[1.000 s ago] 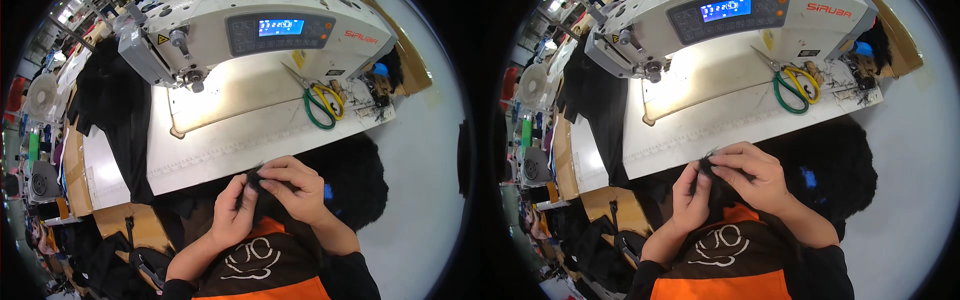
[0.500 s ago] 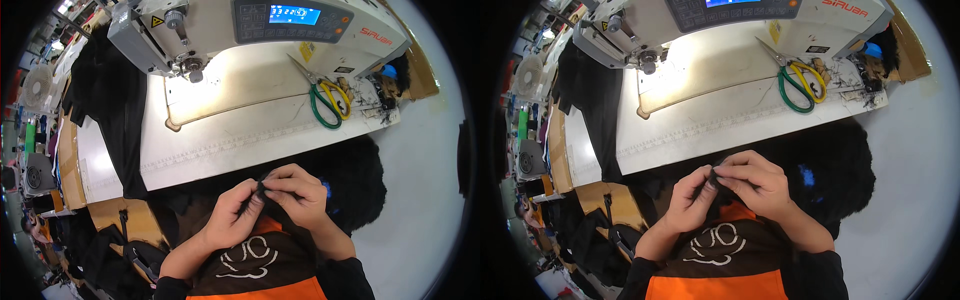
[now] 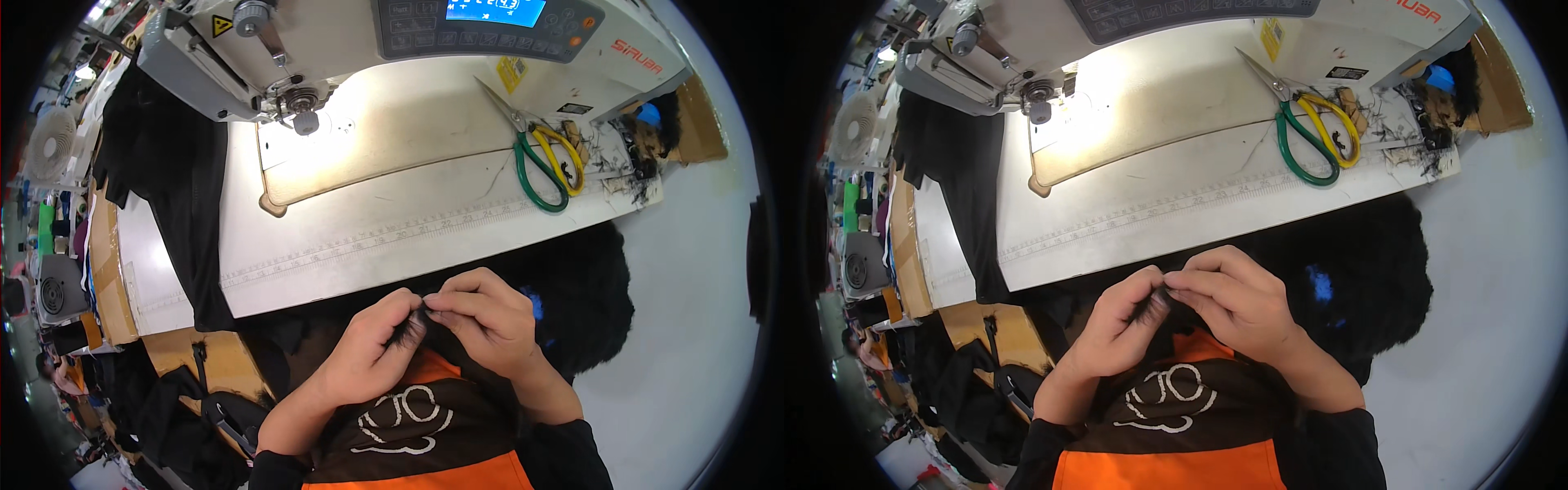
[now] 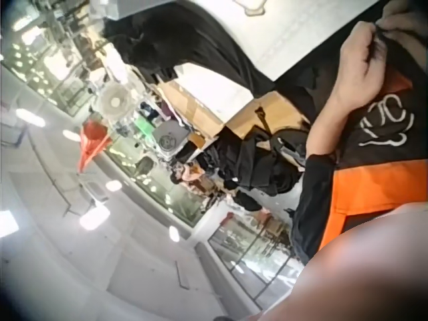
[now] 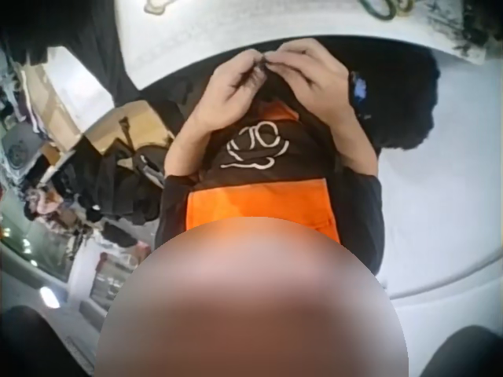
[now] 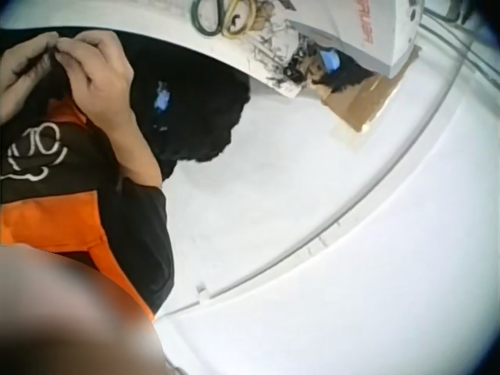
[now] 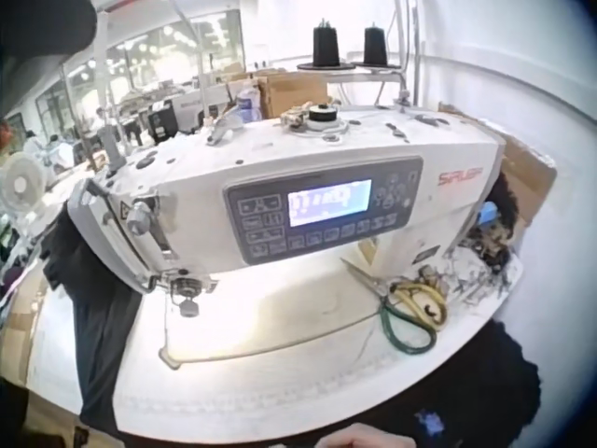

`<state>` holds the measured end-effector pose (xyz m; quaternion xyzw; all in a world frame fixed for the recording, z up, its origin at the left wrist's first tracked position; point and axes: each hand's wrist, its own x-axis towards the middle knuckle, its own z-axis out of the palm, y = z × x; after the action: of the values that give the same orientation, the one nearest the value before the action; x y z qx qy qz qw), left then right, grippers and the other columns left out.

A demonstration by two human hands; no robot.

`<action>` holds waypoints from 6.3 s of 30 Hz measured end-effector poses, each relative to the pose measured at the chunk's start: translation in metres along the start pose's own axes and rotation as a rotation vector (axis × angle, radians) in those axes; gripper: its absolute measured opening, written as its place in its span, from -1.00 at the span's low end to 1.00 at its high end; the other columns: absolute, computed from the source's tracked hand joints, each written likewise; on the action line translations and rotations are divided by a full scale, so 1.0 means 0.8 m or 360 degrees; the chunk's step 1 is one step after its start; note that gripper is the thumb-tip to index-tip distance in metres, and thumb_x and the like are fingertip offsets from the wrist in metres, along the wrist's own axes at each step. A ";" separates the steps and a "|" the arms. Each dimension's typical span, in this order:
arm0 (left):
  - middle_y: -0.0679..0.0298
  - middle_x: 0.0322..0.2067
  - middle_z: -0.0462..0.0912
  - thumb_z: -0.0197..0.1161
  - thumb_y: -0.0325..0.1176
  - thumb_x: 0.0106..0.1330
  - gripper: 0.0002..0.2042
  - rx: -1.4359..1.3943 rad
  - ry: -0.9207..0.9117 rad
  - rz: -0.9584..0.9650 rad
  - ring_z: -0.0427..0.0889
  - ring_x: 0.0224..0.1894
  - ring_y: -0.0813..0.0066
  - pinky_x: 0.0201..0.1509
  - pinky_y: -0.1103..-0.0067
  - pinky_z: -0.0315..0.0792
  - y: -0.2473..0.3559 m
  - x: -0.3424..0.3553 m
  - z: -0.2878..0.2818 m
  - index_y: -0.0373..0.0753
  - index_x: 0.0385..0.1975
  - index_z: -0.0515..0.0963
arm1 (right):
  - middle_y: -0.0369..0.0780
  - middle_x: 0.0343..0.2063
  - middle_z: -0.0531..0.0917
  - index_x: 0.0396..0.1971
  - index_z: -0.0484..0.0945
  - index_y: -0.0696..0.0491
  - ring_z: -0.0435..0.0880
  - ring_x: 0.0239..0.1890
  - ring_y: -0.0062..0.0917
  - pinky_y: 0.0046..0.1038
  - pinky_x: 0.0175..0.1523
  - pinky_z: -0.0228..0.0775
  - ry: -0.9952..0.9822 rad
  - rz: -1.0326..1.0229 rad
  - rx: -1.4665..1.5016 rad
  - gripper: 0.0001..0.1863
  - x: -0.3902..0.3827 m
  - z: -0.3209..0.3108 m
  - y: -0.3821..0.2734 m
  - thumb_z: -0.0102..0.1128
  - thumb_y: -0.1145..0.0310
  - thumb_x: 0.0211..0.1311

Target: Sewing black fur trim onto a black garment piece using an industrial sewing machine and trimming excess thread with scissors.

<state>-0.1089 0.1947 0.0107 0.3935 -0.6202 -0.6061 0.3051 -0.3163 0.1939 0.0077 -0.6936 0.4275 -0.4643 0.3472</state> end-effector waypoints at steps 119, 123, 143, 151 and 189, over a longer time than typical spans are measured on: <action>0.16 -0.33 0.67 0.45 -0.43 0.22 -0.82 0.1185 0.0749 -0.0228 0.71 -0.30 0.07 -0.24 0.31 0.58 0.008 -0.125 -0.243 -0.24 -0.20 0.70 | -0.01 -0.01 0.67 0.02 0.63 0.22 0.66 0.01 -0.10 -0.22 0.14 0.52 -0.0603 -0.0117 -0.1526 -0.66 0.069 0.002 -0.020 0.32 0.65 0.23; 0.11 -0.24 0.61 0.41 -0.50 0.22 -0.74 0.1686 0.0739 -0.0284 0.69 -0.22 -0.01 -0.21 0.25 0.57 0.009 -0.132 -0.230 -0.24 -0.08 0.65 | -0.12 -0.19 0.66 -0.14 0.61 0.08 0.68 -0.15 -0.13 -0.18 -0.10 0.55 -0.0662 -0.0303 -0.1465 -0.69 0.094 0.012 -0.009 0.43 0.52 0.08; 0.04 -0.52 0.71 0.42 -0.40 0.34 -0.79 0.0953 0.0788 -0.0173 0.65 -0.49 0.43 -0.34 0.48 0.49 0.030 0.077 -0.137 -0.44 -0.18 0.71 | -0.08 -0.20 0.67 -0.17 0.60 0.12 0.71 -0.15 -0.17 -0.16 -0.15 0.63 0.0182 -0.0225 -0.1698 -0.77 0.193 -0.074 0.088 0.33 0.39 0.19; 0.43 -0.57 0.62 0.46 -0.33 0.38 -0.76 0.0405 0.0839 -0.0325 0.44 -0.52 0.72 -0.44 0.61 0.35 0.020 0.115 -0.109 -0.43 -0.19 0.74 | 0.06 -0.08 0.64 0.14 0.46 0.17 0.62 0.03 0.01 -0.11 0.10 0.49 -0.0210 0.0370 -0.1526 -0.48 0.090 -0.167 0.037 0.38 0.51 0.16; 0.28 -0.41 0.74 0.52 -0.38 0.31 -0.78 -0.0398 0.0646 -0.0347 0.49 -0.52 0.68 -0.43 0.68 0.39 0.011 0.108 -0.124 -0.42 -0.19 0.75 | -0.31 -0.45 0.52 0.39 0.23 0.11 0.54 -0.51 -0.62 -0.49 -0.44 0.46 -0.1125 0.1192 0.0459 -0.38 0.124 -0.051 -0.011 0.26 0.16 0.54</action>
<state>-0.0687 0.0692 0.0184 0.5308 -0.4205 -0.6160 0.4025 -0.3318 0.1027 0.0632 -0.5530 0.4346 -0.1007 0.7037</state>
